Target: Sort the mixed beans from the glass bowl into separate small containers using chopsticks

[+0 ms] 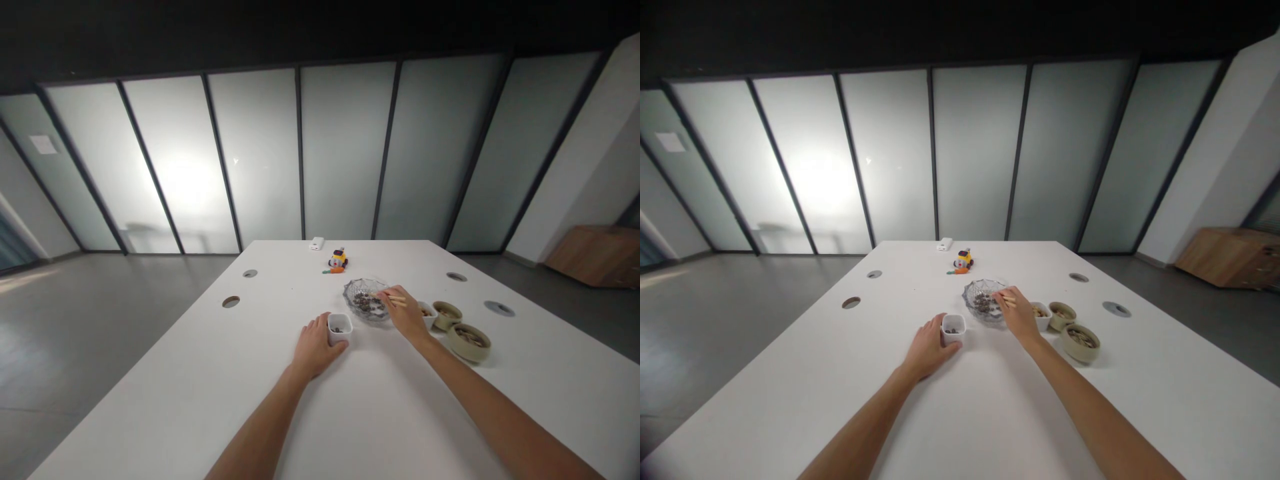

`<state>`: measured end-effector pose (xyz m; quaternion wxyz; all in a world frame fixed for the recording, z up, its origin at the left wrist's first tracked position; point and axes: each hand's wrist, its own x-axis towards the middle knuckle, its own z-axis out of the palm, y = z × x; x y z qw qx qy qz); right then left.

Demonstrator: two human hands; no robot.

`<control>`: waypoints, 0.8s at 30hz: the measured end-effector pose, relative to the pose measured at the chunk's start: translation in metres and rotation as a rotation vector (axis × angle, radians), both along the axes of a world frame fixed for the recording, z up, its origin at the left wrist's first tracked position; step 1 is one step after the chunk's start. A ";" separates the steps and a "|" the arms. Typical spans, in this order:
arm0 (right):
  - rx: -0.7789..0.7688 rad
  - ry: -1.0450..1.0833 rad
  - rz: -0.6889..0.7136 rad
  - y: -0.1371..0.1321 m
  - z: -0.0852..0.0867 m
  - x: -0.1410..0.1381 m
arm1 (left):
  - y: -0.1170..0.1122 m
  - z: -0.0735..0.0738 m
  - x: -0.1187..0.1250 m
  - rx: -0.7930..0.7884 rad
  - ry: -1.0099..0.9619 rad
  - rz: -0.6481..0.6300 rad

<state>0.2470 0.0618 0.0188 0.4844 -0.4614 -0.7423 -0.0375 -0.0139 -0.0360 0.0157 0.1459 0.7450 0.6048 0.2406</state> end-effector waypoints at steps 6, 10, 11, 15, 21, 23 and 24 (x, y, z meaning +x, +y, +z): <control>0.052 -0.003 0.008 0.001 0.001 -0.005 | 0.002 -0.004 0.000 0.008 -0.003 -0.005; 0.075 0.014 -0.039 -0.001 0.004 -0.004 | 0.004 -0.006 0.000 0.010 -0.014 -0.003; 0.071 0.007 -0.045 -0.002 0.004 -0.004 | 0.004 -0.007 0.000 0.011 -0.016 -0.004; 0.024 -0.064 0.015 -0.005 0.004 -0.005 | 0.005 -0.007 0.001 0.016 -0.020 -0.002; -0.026 -0.030 0.064 -0.004 0.002 -0.007 | 0.006 -0.007 0.002 0.022 -0.013 -0.008; -0.024 -0.002 0.072 -0.003 0.001 -0.006 | 0.005 -0.006 0.002 0.014 -0.007 -0.009; -0.025 0.011 0.076 -0.003 0.001 -0.005 | 0.004 -0.005 0.002 0.009 -0.004 -0.007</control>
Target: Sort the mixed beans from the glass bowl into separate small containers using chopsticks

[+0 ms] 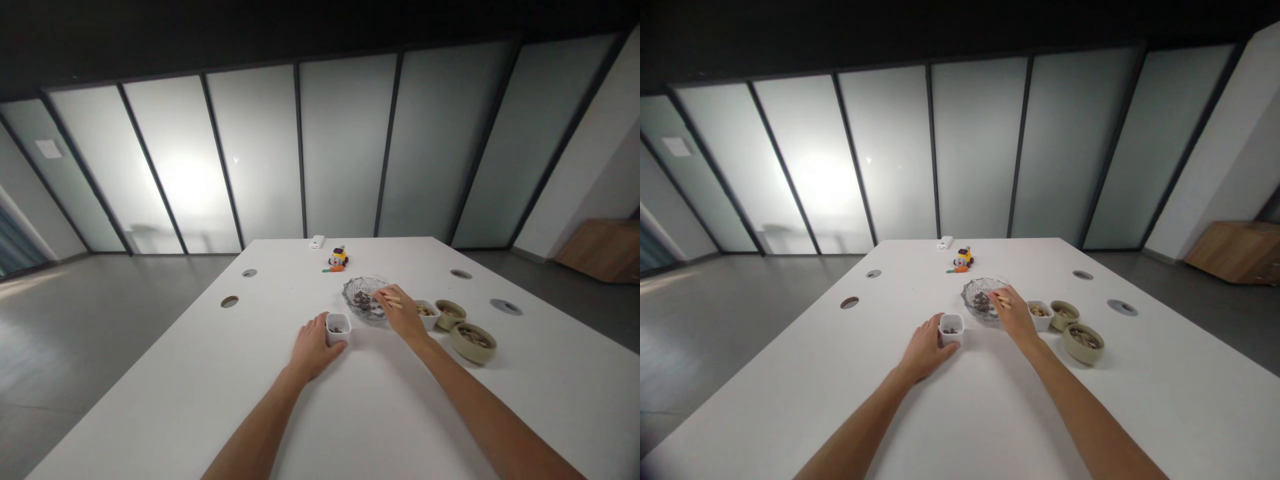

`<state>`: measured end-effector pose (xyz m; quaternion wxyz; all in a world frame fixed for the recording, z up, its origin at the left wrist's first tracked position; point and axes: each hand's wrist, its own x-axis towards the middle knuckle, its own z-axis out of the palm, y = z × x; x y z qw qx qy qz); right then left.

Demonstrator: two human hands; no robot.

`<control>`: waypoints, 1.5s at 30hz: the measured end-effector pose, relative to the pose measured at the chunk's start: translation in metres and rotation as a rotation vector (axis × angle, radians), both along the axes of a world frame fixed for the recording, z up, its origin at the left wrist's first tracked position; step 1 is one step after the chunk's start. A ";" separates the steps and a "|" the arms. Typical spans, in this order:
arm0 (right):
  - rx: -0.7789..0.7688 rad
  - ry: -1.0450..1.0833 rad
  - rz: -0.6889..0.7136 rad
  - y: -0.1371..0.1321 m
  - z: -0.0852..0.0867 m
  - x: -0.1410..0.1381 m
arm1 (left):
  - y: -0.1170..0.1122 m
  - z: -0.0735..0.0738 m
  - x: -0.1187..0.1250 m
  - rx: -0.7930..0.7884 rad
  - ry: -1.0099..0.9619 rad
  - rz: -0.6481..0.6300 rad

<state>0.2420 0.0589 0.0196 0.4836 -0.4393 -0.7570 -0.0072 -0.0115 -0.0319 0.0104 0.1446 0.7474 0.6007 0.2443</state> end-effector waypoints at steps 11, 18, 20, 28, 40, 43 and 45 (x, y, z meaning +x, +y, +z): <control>0.015 0.036 -0.027 0.001 -0.002 0.007 | -0.003 0.005 0.002 -0.040 0.011 0.023; 0.027 0.061 -0.040 -0.001 0.000 0.008 | -0.004 0.006 0.003 -0.042 0.008 0.032; 0.032 0.077 -0.048 -0.002 0.002 0.010 | -0.004 0.008 0.003 -0.043 0.005 0.032; -0.146 0.439 0.041 -0.002 0.040 0.023 | -0.005 0.009 0.004 -0.040 -0.015 0.030; -0.584 0.387 0.455 -0.052 0.091 -0.006 | -0.005 0.009 0.006 -0.025 0.003 0.014; -0.413 0.373 0.326 -0.045 0.088 -0.001 | -0.006 0.009 0.006 -0.031 0.000 0.025; -0.233 0.263 0.191 -0.036 0.080 0.007 | -0.006 0.009 0.006 -0.039 -0.005 0.032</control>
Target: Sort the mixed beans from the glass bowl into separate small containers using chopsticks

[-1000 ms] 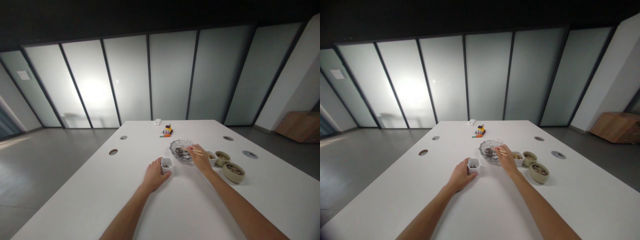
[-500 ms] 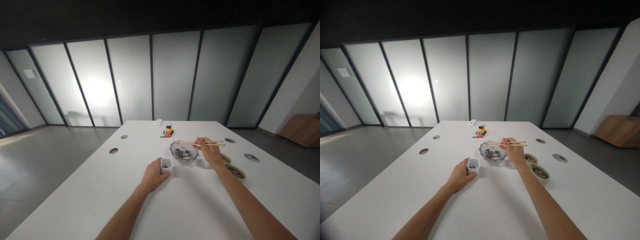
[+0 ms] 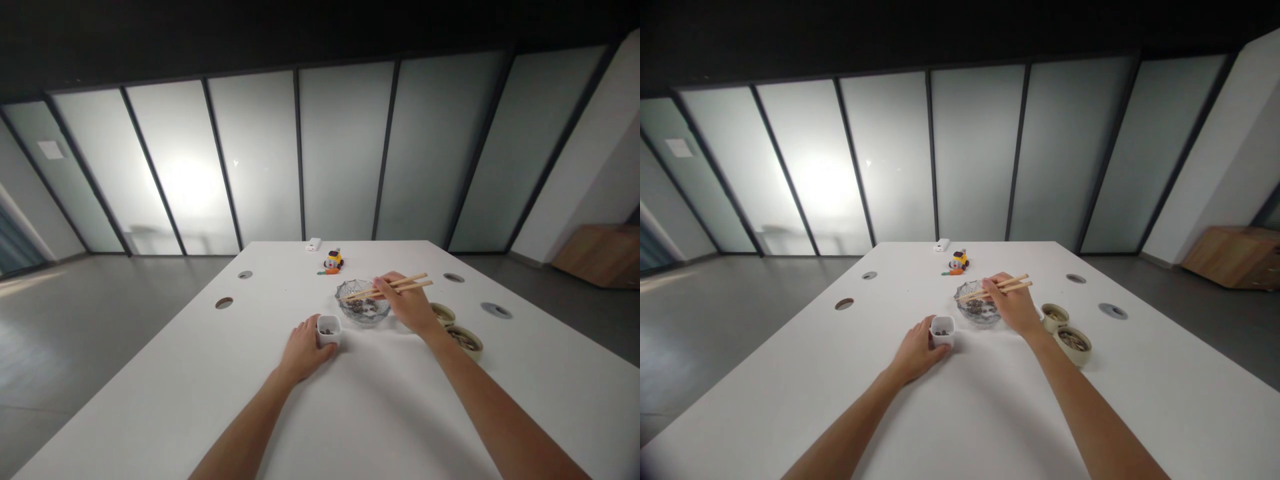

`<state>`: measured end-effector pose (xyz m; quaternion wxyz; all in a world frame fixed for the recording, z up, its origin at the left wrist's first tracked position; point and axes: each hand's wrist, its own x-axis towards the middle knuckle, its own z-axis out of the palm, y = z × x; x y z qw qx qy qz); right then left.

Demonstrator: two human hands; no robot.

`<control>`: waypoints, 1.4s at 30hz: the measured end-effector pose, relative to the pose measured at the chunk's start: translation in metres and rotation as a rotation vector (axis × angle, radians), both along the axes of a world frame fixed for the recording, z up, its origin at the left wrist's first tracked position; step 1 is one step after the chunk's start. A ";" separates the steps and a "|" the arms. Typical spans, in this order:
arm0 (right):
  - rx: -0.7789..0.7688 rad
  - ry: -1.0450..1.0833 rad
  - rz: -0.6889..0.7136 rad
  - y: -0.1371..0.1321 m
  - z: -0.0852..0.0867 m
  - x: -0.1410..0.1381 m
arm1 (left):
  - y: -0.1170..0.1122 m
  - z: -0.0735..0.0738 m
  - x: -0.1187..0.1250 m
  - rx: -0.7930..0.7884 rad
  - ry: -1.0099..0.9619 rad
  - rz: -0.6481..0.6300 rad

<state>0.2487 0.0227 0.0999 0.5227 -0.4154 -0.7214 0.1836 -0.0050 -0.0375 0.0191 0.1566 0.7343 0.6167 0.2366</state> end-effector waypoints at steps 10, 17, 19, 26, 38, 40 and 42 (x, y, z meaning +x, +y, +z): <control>0.221 -0.229 -0.234 0.031 -0.061 0.023 | 0.002 -0.004 -0.001 -0.005 0.006 0.003; 0.201 -0.226 -0.210 0.032 -0.066 0.024 | 0.002 -0.004 -0.001 -0.012 0.027 0.010; 0.204 -0.215 -0.198 0.032 -0.067 0.024 | 0.003 -0.005 -0.001 -0.011 0.028 0.008; 0.211 -0.221 -0.187 0.032 -0.069 0.027 | 0.005 -0.009 -0.002 0.026 0.005 -0.005; 0.179 -0.175 -0.170 0.033 -0.075 0.029 | 0.004 -0.009 -0.002 0.023 0.006 -0.004; 0.174 -0.187 -0.157 0.033 -0.077 0.028 | 0.005 -0.009 -0.002 0.025 0.007 -0.007; 0.165 -0.199 -0.153 0.033 -0.078 0.027 | 0.005 -0.008 -0.002 0.022 0.012 -0.008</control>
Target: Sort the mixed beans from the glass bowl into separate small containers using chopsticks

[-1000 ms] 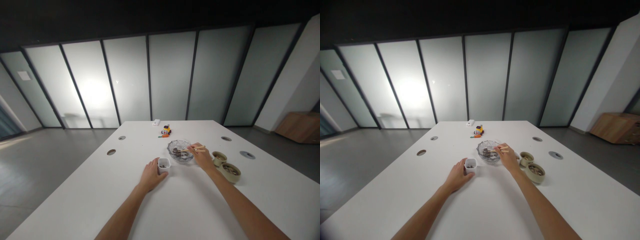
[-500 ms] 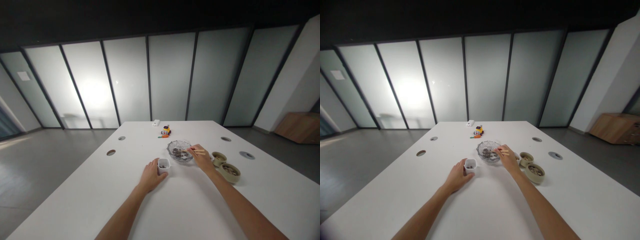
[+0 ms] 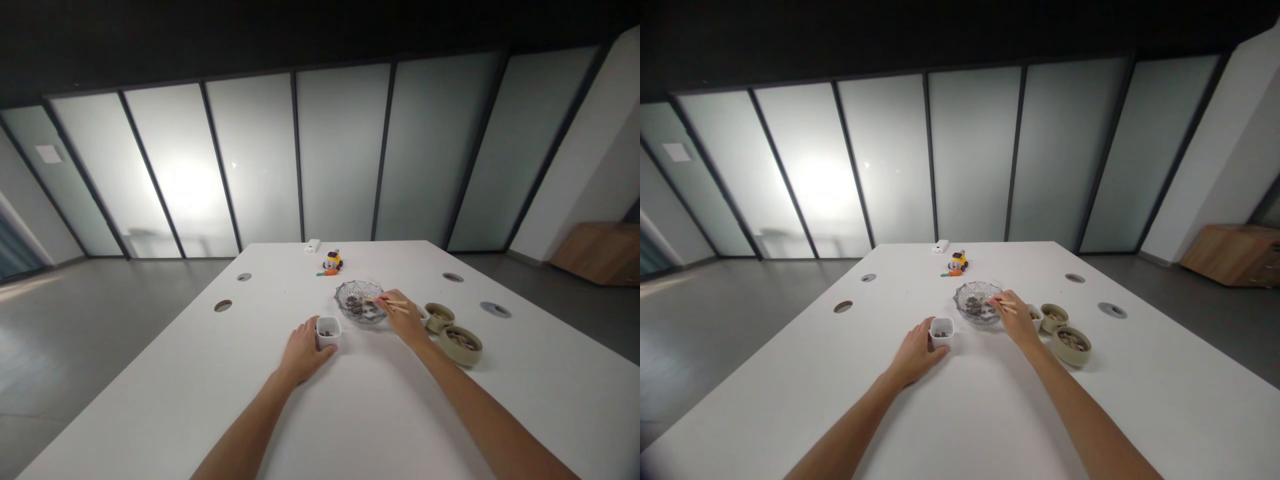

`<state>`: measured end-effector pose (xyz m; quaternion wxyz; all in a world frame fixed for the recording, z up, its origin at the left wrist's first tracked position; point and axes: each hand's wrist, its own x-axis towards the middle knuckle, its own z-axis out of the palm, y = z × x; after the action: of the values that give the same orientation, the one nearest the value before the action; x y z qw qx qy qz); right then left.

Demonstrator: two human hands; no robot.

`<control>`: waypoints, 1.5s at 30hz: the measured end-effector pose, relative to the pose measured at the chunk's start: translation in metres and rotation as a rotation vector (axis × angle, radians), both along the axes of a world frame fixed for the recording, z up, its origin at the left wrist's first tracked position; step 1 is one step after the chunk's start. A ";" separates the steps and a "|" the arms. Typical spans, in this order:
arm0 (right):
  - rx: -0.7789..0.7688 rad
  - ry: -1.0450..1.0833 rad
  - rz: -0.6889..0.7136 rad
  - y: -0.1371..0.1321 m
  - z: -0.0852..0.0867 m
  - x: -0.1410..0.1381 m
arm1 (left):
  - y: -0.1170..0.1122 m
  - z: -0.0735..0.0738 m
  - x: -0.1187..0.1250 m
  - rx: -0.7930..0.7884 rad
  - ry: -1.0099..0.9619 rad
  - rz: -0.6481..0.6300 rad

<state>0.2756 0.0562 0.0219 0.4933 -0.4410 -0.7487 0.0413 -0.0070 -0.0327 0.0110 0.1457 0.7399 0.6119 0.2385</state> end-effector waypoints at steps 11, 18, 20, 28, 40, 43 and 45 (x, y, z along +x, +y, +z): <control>-0.032 -0.007 0.007 0.001 0.000 0.001 | 0.003 -0.005 -0.001 0.017 -0.002 -0.007; 0.006 0.020 -0.013 -0.001 -0.001 -0.001 | 0.001 -0.001 0.000 0.002 -0.003 0.001; 0.003 0.012 -0.016 0.000 -0.001 -0.002 | 0.001 0.000 0.000 -0.004 0.001 0.004; -0.012 -0.002 -0.003 0.000 -0.002 -0.004 | 0.001 0.001 0.000 -0.020 -0.004 0.004; 0.007 0.029 0.033 0.001 -0.004 -0.004 | 0.000 0.002 0.001 -0.024 -0.004 0.011; 0.023 0.063 0.013 0.000 -0.001 -0.003 | 0.001 0.002 0.001 -0.022 0.003 0.002; 0.033 0.112 -0.009 -0.001 0.005 -0.002 | 0.001 0.002 0.001 -0.021 0.003 -0.002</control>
<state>0.2733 0.0556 0.0272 0.5416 -0.4334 -0.7185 0.0513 -0.0065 -0.0317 0.0127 0.1526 0.7393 0.6139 0.2309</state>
